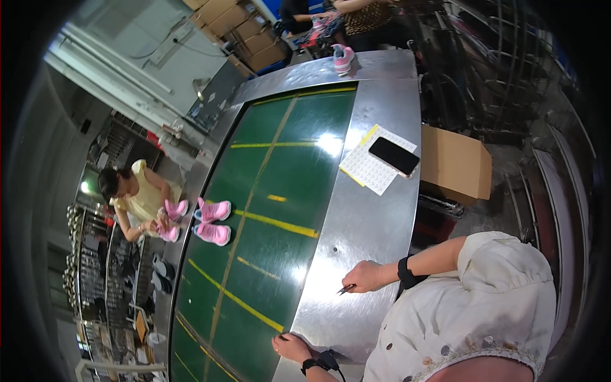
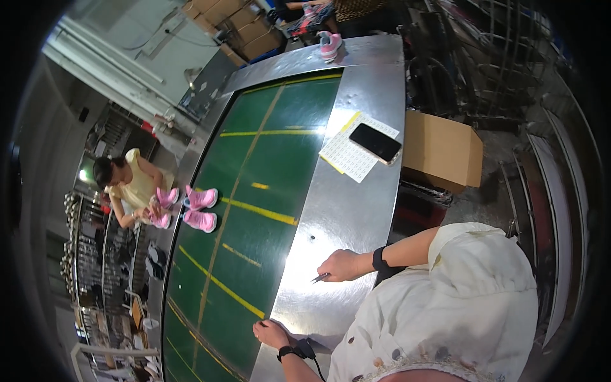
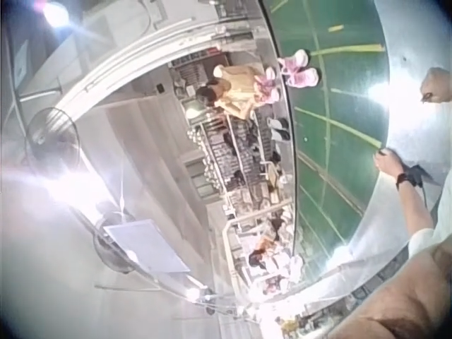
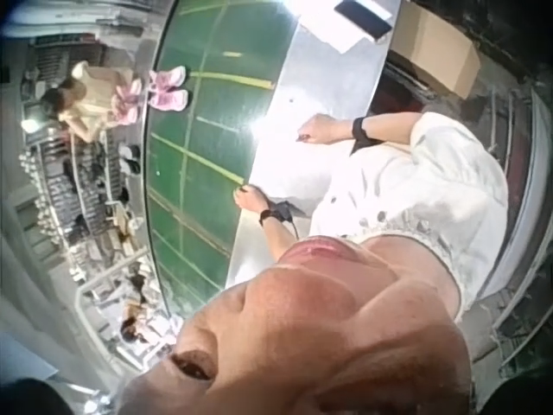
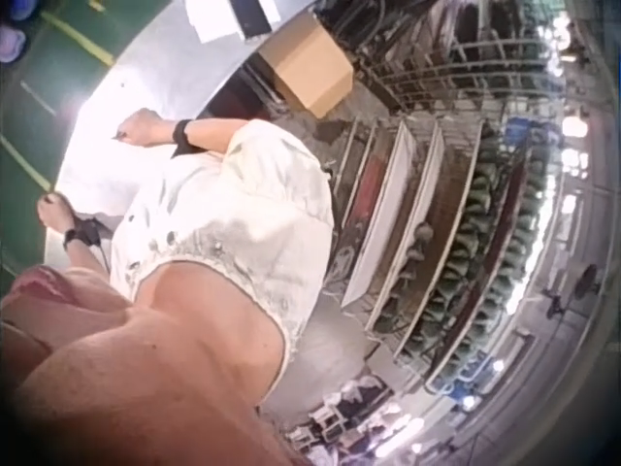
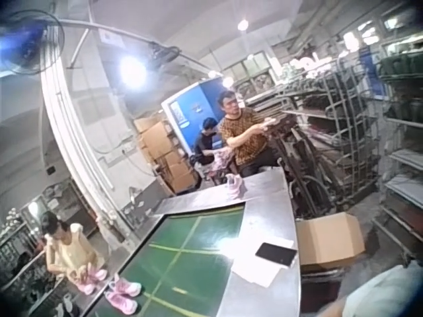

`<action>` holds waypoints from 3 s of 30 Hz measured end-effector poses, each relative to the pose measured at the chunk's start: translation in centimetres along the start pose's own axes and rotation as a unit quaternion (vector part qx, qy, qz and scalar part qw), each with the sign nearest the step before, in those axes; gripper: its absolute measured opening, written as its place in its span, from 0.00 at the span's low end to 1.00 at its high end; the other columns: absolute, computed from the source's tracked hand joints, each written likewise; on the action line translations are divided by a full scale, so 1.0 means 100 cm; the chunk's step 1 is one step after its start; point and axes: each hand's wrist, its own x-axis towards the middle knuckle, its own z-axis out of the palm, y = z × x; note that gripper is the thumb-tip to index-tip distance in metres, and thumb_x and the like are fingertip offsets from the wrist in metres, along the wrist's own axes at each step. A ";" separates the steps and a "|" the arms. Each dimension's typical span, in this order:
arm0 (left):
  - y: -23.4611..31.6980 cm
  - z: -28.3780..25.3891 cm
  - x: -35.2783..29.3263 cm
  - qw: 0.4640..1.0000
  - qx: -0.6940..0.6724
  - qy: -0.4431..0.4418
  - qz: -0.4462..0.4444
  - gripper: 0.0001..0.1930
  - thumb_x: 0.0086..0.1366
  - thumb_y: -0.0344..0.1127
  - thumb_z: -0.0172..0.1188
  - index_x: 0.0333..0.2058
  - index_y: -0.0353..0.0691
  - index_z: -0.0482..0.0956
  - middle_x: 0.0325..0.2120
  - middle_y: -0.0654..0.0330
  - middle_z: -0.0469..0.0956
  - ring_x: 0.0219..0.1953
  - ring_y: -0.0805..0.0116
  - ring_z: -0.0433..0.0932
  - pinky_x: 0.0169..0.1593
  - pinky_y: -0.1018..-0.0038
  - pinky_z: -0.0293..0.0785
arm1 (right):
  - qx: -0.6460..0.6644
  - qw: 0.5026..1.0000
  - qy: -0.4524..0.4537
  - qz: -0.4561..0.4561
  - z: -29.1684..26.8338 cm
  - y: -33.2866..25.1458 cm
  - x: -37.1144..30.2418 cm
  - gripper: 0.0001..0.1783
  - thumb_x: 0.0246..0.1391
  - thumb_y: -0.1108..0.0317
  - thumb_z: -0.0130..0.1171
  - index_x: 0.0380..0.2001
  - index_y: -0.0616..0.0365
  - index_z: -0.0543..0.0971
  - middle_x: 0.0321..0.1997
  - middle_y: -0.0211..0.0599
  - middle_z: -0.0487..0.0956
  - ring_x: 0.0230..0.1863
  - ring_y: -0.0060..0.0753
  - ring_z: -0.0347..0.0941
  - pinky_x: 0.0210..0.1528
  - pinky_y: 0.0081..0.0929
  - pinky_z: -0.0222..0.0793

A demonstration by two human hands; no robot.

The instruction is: Inspect and clean finished pink children's sneakers on a production line.

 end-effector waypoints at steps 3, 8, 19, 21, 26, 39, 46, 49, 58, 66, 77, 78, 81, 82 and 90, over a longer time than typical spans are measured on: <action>-0.005 0.000 0.004 1.000 -0.001 0.005 0.011 0.14 0.60 0.34 0.45 0.37 0.29 0.73 0.44 0.46 0.71 0.45 0.47 0.69 0.47 0.58 0.65 | -0.002 1.000 -0.006 0.006 0.000 -0.001 0.004 0.09 0.49 0.60 0.53 0.24 0.53 0.74 0.22 0.38 0.75 0.26 0.45 0.73 0.29 0.40 0.68; 0.005 0.007 0.005 0.999 -0.012 0.016 0.024 0.14 0.59 0.34 0.47 0.36 0.28 0.73 0.42 0.46 0.71 0.44 0.47 0.69 0.45 0.58 0.66 | -0.025 1.000 0.010 -0.004 -0.008 0.000 -0.003 0.08 0.49 0.61 0.55 0.24 0.52 0.74 0.22 0.35 0.75 0.25 0.43 0.73 0.27 0.37 0.67; 0.008 0.011 0.007 0.997 -0.053 0.047 0.026 0.13 0.56 0.33 0.47 0.34 0.29 0.75 0.42 0.43 0.73 0.46 0.44 0.69 0.50 0.58 0.65 | -0.031 0.999 -0.002 0.027 0.002 0.010 0.003 0.09 0.49 0.59 0.53 0.24 0.51 0.74 0.22 0.38 0.76 0.27 0.46 0.73 0.29 0.40 0.67; 0.008 0.009 0.008 0.998 -0.041 0.046 0.023 0.14 0.56 0.34 0.48 0.34 0.29 0.75 0.43 0.43 0.73 0.47 0.44 0.69 0.52 0.59 0.64 | -0.020 1.000 0.000 0.010 0.005 0.012 0.005 0.09 0.49 0.59 0.53 0.24 0.51 0.75 0.22 0.38 0.76 0.27 0.46 0.73 0.28 0.40 0.67; 0.004 0.011 0.005 0.997 -0.018 0.070 0.028 0.13 0.57 0.35 0.50 0.35 0.30 0.75 0.45 0.42 0.71 0.48 0.46 0.69 0.50 0.58 0.65 | -0.008 1.000 0.023 0.009 -0.001 0.000 0.008 0.08 0.48 0.60 0.54 0.24 0.51 0.75 0.21 0.38 0.75 0.25 0.45 0.73 0.28 0.40 0.67; 0.003 0.018 0.005 0.996 -0.043 0.071 0.040 0.11 0.56 0.33 0.51 0.33 0.33 0.77 0.43 0.47 0.72 0.46 0.50 0.70 0.48 0.60 0.66 | -0.039 0.999 0.024 -0.004 -0.003 0.003 0.004 0.08 0.49 0.61 0.54 0.23 0.52 0.75 0.20 0.37 0.75 0.25 0.46 0.73 0.27 0.40 0.66; 0.007 0.009 0.000 0.993 -0.072 0.084 0.051 0.09 0.56 0.30 0.50 0.29 0.31 0.77 0.37 0.48 0.75 0.41 0.49 0.72 0.45 0.60 0.68 | -0.042 0.999 -0.003 -0.016 -0.010 -0.003 0.010 0.11 0.51 0.58 0.53 0.24 0.53 0.74 0.21 0.38 0.74 0.25 0.46 0.72 0.28 0.40 0.66; 0.008 0.008 -0.001 0.993 -0.072 0.072 0.061 0.09 0.56 0.30 0.49 0.28 0.31 0.76 0.36 0.48 0.75 0.39 0.49 0.72 0.43 0.61 0.69 | -0.027 0.999 0.015 -0.020 -0.006 0.006 0.006 0.11 0.51 0.58 0.53 0.25 0.53 0.74 0.21 0.37 0.74 0.26 0.45 0.72 0.28 0.40 0.66; 0.006 0.015 0.000 0.998 -0.048 0.020 0.037 0.12 0.59 0.33 0.46 0.31 0.30 0.76 0.36 0.47 0.74 0.40 0.49 0.70 0.45 0.60 0.67 | -0.023 0.999 0.023 -0.030 -0.005 0.015 0.003 0.11 0.50 0.59 0.54 0.22 0.54 0.72 0.20 0.37 0.74 0.26 0.46 0.71 0.27 0.40 0.66; 0.006 0.024 0.000 0.996 -0.046 0.046 0.068 0.10 0.57 0.30 0.48 0.28 0.28 0.75 0.33 0.46 0.75 0.36 0.47 0.71 0.41 0.60 0.68 | -0.011 0.999 0.020 -0.024 -0.011 0.018 0.000 0.10 0.48 0.60 0.54 0.23 0.54 0.73 0.21 0.37 0.74 0.26 0.45 0.72 0.28 0.40 0.66; 0.021 0.016 0.001 0.996 -0.051 0.048 0.054 0.09 0.59 0.30 0.47 0.28 0.28 0.73 0.29 0.44 0.73 0.34 0.46 0.69 0.38 0.58 0.65 | -0.002 1.000 -0.014 0.017 -0.027 0.011 0.006 0.13 0.53 0.55 0.50 0.25 0.53 0.75 0.23 0.38 0.76 0.28 0.46 0.73 0.31 0.40 0.67; 0.021 0.017 0.001 0.996 -0.049 0.044 0.052 0.09 0.59 0.30 0.47 0.28 0.28 0.73 0.29 0.44 0.73 0.34 0.46 0.69 0.38 0.58 0.65 | 0.000 1.000 -0.018 0.020 -0.017 0.023 0.005 0.13 0.53 0.55 0.50 0.25 0.53 0.75 0.23 0.38 0.76 0.28 0.46 0.73 0.31 0.40 0.67; 0.021 0.013 0.003 0.996 -0.053 0.048 0.060 0.09 0.59 0.30 0.47 0.28 0.28 0.72 0.29 0.45 0.73 0.34 0.46 0.69 0.38 0.58 0.65 | 0.144 0.986 0.038 0.075 -0.025 0.030 0.015 0.15 0.56 0.53 0.49 0.31 0.51 0.77 0.27 0.40 0.78 0.30 0.45 0.74 0.34 0.37 0.68; 0.022 0.015 0.002 0.995 -0.061 0.050 0.058 0.09 0.59 0.30 0.47 0.28 0.29 0.72 0.29 0.45 0.72 0.34 0.46 0.69 0.38 0.58 0.65 | 0.175 0.980 0.065 0.070 -0.036 0.036 0.022 0.15 0.57 0.53 0.48 0.33 0.51 0.78 0.28 0.41 0.78 0.31 0.45 0.74 0.35 0.36 0.69; 0.029 0.014 -0.001 0.998 -0.054 0.024 0.022 0.08 0.58 0.30 0.48 0.27 0.30 0.70 0.29 0.47 0.71 0.34 0.48 0.68 0.39 0.60 0.64 | -0.099 0.953 0.285 0.037 -0.194 0.166 0.128 0.14 0.51 0.55 0.55 0.30 0.54 0.79 0.31 0.42 0.75 0.37 0.46 0.72 0.37 0.38 0.68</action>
